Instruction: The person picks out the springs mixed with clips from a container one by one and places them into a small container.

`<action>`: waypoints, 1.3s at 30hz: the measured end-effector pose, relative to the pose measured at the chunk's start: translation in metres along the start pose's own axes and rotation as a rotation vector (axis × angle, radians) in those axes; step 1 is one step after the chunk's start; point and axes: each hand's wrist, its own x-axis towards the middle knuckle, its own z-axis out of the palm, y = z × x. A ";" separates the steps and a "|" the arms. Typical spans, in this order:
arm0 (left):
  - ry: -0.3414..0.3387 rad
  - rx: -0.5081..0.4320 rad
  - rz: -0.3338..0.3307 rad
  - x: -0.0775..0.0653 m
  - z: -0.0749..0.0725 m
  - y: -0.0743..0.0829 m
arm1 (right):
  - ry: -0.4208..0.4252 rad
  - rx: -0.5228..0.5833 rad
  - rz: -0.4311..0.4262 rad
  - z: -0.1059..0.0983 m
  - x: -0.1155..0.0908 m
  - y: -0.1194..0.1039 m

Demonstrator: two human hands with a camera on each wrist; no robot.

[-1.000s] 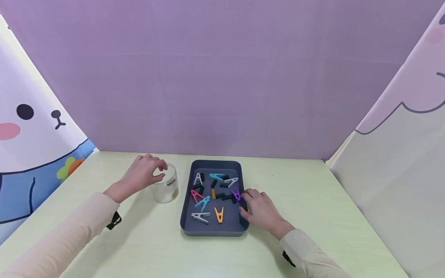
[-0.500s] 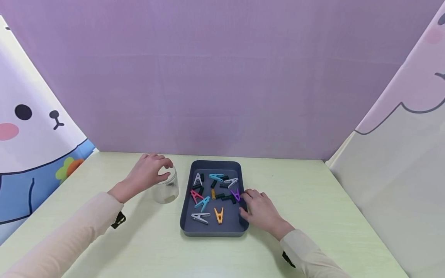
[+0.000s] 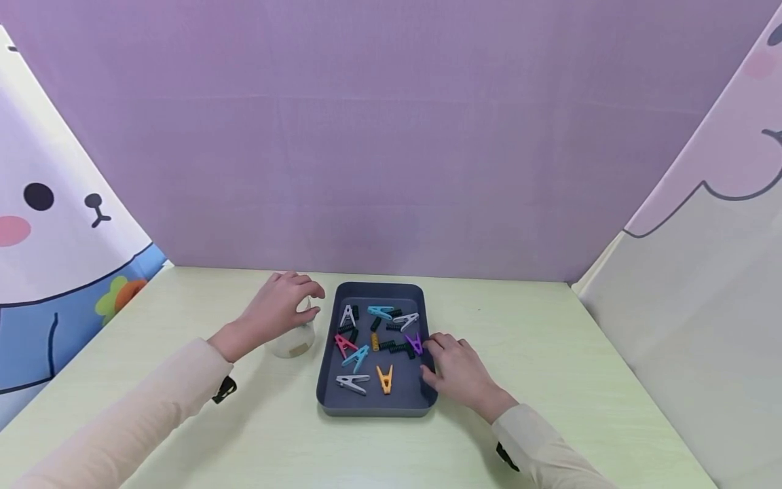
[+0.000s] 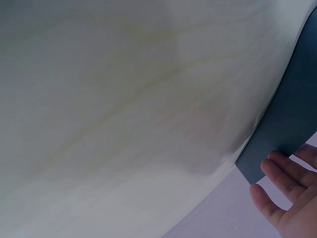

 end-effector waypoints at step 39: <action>-0.264 0.035 0.109 0.026 0.075 0.051 | -0.004 0.022 0.008 0.001 -0.001 0.002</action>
